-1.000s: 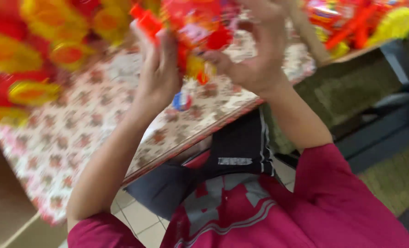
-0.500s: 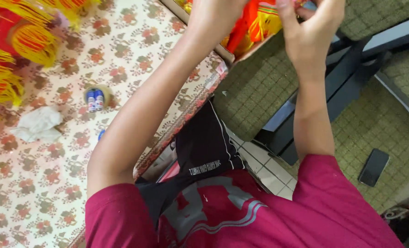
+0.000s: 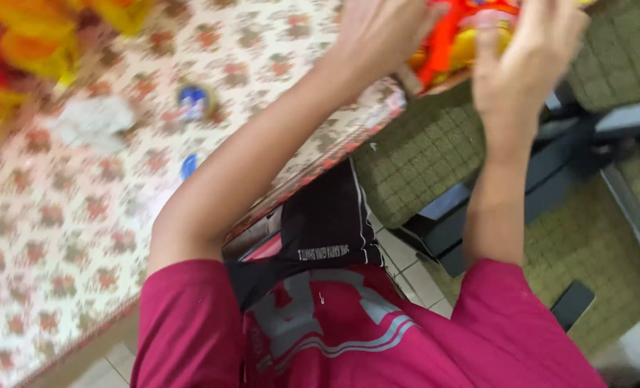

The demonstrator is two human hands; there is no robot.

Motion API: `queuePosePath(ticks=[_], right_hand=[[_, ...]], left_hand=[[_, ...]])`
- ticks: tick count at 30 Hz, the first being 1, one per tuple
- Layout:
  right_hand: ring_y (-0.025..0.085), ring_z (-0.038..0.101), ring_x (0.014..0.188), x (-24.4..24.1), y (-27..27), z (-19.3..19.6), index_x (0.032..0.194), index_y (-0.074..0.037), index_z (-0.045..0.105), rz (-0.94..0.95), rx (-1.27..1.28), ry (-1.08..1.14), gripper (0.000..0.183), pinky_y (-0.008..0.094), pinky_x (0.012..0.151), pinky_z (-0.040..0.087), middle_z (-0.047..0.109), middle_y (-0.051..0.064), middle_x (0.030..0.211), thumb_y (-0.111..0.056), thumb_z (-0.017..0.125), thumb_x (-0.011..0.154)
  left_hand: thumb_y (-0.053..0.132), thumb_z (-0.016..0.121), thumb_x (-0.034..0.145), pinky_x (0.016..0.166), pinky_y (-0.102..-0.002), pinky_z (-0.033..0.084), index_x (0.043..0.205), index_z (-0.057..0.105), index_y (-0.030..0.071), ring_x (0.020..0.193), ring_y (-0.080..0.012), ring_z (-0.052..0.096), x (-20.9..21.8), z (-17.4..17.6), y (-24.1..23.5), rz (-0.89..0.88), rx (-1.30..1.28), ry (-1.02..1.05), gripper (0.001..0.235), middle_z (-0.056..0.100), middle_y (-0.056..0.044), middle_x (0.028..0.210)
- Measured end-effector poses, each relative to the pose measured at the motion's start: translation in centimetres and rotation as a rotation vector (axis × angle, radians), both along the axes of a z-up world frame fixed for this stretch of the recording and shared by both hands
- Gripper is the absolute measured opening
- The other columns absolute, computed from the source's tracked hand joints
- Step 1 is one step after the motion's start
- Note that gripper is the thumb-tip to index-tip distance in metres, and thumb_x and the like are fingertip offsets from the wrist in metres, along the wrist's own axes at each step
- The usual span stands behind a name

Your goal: Assembling decorative lanterns by applying glue and fitting plastic components together.

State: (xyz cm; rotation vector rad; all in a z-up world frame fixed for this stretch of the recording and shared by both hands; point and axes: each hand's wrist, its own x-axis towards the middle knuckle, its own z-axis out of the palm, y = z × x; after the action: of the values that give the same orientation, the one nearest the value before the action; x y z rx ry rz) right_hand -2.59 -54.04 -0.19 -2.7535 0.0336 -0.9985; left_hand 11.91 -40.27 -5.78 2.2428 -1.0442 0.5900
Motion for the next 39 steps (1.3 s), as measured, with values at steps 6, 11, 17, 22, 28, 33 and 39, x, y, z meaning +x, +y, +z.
queuePosePath(ticks=[6, 11, 17, 22, 28, 33, 39], right_hand=[[0.042, 0.048, 0.129, 1.0, 6.7, 2.1, 0.135, 0.002, 0.061, 0.042, -0.050, -0.209, 0.043, 0.058, 0.104, 0.041, 0.049, 0.021, 0.138, -0.034, 0.053, 0.113], [0.039, 0.049, 0.113, 3.8, 14.4, 2.8, 0.117, 0.002, 0.074, 0.358, -0.056, -0.211, 0.047, 0.055, 0.091, 0.036, 0.058, 0.019, 0.122, -0.036, 0.047, 0.113], [0.037, 0.057, 0.116, 6.5, 23.8, 3.3, 0.121, -0.003, 0.076, 0.678, -0.129, -0.077, 0.049, 0.056, 0.103, 0.026, 0.071, 0.016, 0.118, -0.039, 0.042, 0.120], [0.031, 0.065, 0.116, 6.8, 32.6, 4.9, 0.119, -0.009, 0.080, 0.946, -0.334, -0.083, 0.024, 0.050, 0.111, 0.026, 0.077, 0.008, 0.112, -0.028, 0.069, 0.110], [0.022, 0.067, 0.105, 6.7, 41.6, 7.6, 0.109, -0.017, 0.078, 1.045, -0.424, -0.147, 0.019, 0.048, 0.107, 0.036, 0.075, -0.001, 0.102, -0.032, 0.075, 0.098], [0.020, 0.069, 0.104, 7.6, 45.2, 9.1, 0.108, -0.019, 0.079, 1.079, -0.452, -0.166, 0.018, 0.048, 0.106, 0.037, 0.076, -0.003, 0.101, -0.034, 0.075, 0.098], [0.021, 0.069, 0.102, 8.7, 46.7, 8.8, 0.106, -0.019, 0.079, 1.101, -0.451, -0.130, 0.017, 0.048, 0.107, 0.036, 0.078, -0.002, 0.098, -0.034, 0.077, 0.098]], left_hand=[[0.024, 0.072, 0.078, 0.053, -0.041, 0.040, 0.072, 0.055, 0.009, 0.076, -0.0244, 0.057, -2.1, 4.9, 8.0, -0.052, 0.027, -0.305, 0.023, 0.061, -0.007, 0.088], [0.049, 0.076, 0.091, 0.065, -0.048, 0.054, 0.101, 0.068, 0.008, 0.092, -0.0338, 0.059, -5.0, 7.2, 19.9, 0.142, 0.183, -0.189, 0.043, 0.062, -0.013, 0.103], [0.028, 0.064, 0.103, 0.066, -0.043, 0.051, 0.100, 0.070, 0.009, 0.083, -0.0298, 0.065, -10.3, 10.8, 35.7, 0.429, 0.008, -0.228, 0.020, 0.067, -0.009, 0.095], [0.014, 0.054, 0.107, 0.062, -0.036, 0.045, 0.085, 0.064, 0.005, 0.070, -0.0261, 0.053, -14.9, 11.9, 45.1, 0.596, -0.055, -0.434, 0.026, 0.056, -0.007, 0.079], [0.019, 0.065, 0.096, 0.077, -0.039, 0.051, 0.109, 0.070, 0.013, 0.091, -0.0295, 0.053, -13.9, 8.3, 55.6, 1.220, -0.216, -0.384, 0.015, 0.059, -0.011, 0.104], [0.056, 0.077, 0.091, 0.105, -0.057, 0.044, 0.149, 0.036, 0.023, 0.137, -0.0412, 0.039, -11.3, 5.5, 61.5, 1.461, -0.197, 0.125, 0.078, 0.035, -0.024, 0.151], [0.068, 0.073, 0.083, 0.081, -0.041, 0.061, 0.154, 0.034, 0.026, 0.116, -0.0355, 0.062, -11.9, 4.9, 63.4, 1.391, -0.263, 0.391, 0.091, 0.052, -0.024, 0.143]])
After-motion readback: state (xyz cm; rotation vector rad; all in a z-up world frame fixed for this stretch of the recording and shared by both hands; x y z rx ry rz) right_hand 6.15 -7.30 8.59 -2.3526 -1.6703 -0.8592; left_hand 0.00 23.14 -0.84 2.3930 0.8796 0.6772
